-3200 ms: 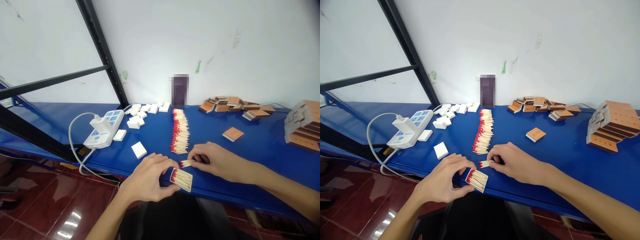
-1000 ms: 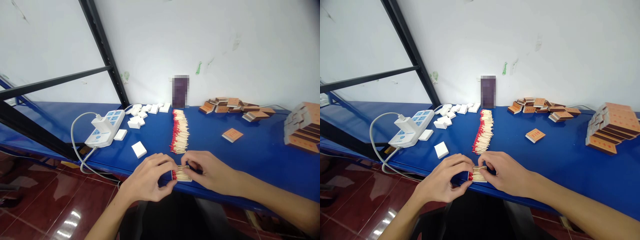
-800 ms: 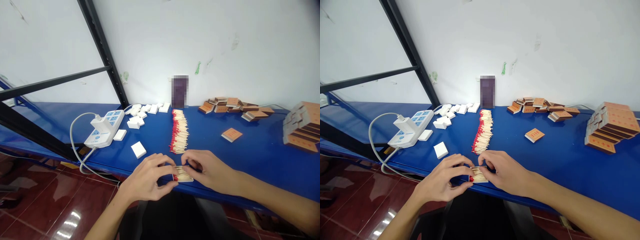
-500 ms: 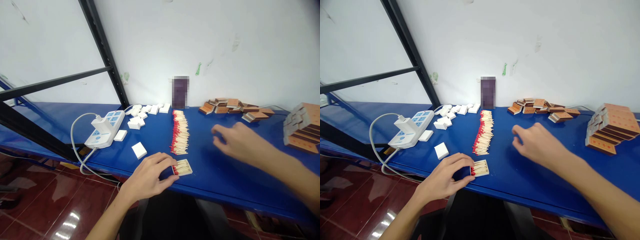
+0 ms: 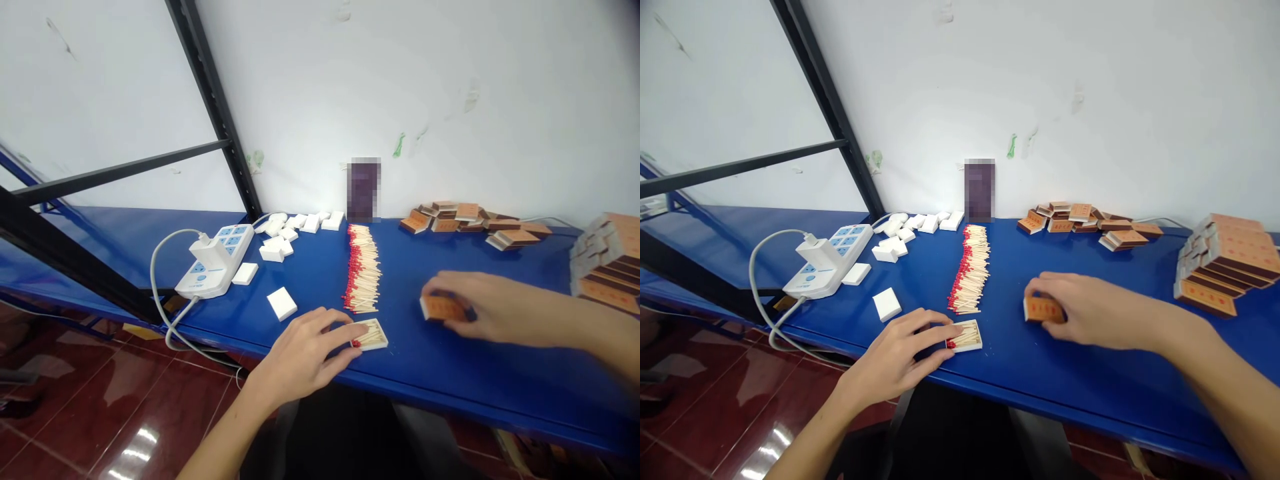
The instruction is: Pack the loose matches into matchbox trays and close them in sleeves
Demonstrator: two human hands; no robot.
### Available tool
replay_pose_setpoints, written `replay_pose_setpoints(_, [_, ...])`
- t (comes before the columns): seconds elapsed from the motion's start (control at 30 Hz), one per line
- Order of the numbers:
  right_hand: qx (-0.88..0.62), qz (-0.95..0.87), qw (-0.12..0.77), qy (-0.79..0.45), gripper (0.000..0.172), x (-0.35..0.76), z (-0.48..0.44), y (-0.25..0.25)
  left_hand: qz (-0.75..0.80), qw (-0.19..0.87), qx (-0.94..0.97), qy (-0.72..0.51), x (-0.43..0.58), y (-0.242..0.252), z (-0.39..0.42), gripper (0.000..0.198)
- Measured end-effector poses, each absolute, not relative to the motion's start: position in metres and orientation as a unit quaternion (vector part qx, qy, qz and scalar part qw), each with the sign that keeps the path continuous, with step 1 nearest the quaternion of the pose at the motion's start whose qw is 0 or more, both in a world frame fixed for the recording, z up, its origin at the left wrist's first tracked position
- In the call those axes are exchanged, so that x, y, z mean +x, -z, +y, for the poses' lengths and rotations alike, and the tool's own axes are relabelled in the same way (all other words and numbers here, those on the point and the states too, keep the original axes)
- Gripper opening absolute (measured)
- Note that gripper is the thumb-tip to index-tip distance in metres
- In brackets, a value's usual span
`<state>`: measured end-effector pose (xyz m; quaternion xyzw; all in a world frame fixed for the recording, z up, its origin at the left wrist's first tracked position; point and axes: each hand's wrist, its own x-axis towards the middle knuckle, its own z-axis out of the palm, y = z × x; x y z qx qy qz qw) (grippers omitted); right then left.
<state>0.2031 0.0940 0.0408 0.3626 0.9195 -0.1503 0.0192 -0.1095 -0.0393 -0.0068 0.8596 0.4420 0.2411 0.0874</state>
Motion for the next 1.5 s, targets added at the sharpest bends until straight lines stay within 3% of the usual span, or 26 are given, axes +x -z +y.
replay_pose_setpoints(0.13, [0.290,0.923,0.054,0.248,0.034,0.178,0.068,-0.052,0.434,0.069,0.871,-0.220,-0.109,0.006,-0.040,0.026])
replay_pose_setpoints(0.3, [0.251,0.940,-0.005,0.232,0.026,0.158,0.055,-0.042,0.434,0.068,0.873,-0.212,-0.109,0.004,-0.040,0.026])
replay_pose_setpoints(0.47, [0.247,0.937,-0.035,0.244,0.033,0.152,0.052,-0.031,0.433,0.090,0.867,-0.228,-0.110,0.008,-0.040,0.028])
replay_pose_setpoints(0.8, [0.255,0.915,-0.006,0.312,0.038,0.152,0.057,-0.035,0.424,0.152,0.848,-0.280,-0.112,0.007,-0.038,0.034])
replay_pose_setpoints(0.97, [0.251,0.916,-0.014,0.312,0.032,0.152,0.055,-0.037,0.429,0.162,0.847,-0.270,-0.112,0.005,-0.039,0.030])
replay_pose_setpoints(1.07, [0.226,0.913,-0.022,0.339,0.033,0.146,0.048,-0.034,0.442,0.145,0.842,-0.272,-0.110,0.006,-0.039,0.039])
replay_pose_setpoints(1.23, [0.185,0.915,-0.029,0.358,0.034,0.135,0.030,-0.023,0.462,0.117,0.831,-0.287,-0.106,0.009,-0.038,0.079])
replay_pose_setpoints(1.5, [0.157,0.923,-0.040,0.349,0.037,0.132,0.025,-0.018,0.442,0.054,0.847,-0.290,-0.110,0.015,-0.035,0.074])
